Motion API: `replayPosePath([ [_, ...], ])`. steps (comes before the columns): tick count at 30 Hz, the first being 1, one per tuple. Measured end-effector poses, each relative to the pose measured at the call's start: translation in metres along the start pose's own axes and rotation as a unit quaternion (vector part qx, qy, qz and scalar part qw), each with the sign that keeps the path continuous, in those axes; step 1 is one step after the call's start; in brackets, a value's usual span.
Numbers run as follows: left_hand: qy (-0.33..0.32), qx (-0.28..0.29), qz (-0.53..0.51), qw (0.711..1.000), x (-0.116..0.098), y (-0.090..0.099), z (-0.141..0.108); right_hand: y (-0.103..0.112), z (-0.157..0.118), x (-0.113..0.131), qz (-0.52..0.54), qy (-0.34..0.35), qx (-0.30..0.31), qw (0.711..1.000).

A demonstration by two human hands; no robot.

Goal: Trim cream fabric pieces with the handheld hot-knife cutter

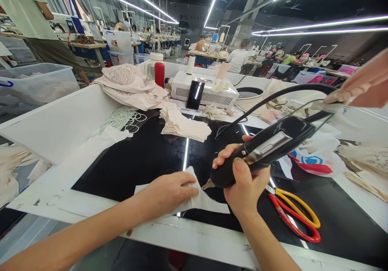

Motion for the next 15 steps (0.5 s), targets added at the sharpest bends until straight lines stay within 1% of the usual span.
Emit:
replayPosePath([
  [3,-0.003,-0.004,0.000,1.000,0.000,0.000,-0.001,0.000,-0.001,0.000,-0.015,-0.003,0.001,1.000],
  [6,-0.009,-0.005,0.001,1.000,0.000,0.002,-0.001,0.002,0.002,0.008,-0.006,-0.005,-0.008,1.000],
  [9,-0.004,-0.012,0.003,1.000,0.000,0.006,0.001,0.011,0.003,0.019,-0.002,-0.003,-0.033,0.999],
  [12,0.013,-0.026,-0.004,1.000,-0.005,0.013,0.008,0.020,-0.001,0.028,-0.019,0.001,-0.029,0.999],
  [15,0.023,-0.031,-0.014,0.999,-0.015,0.015,0.016,0.029,-0.007,0.032,-0.036,0.004,-0.027,0.999],
])
Point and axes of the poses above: each hand's wrist, its own z-axis towards the middle knuckle, its own y-axis out of the back of the hand, x = y × z, the point moved 5 cm from there along z, towards the middle knuckle, and after that the axes turned 1 degree about -x, right-handed, at the moved point
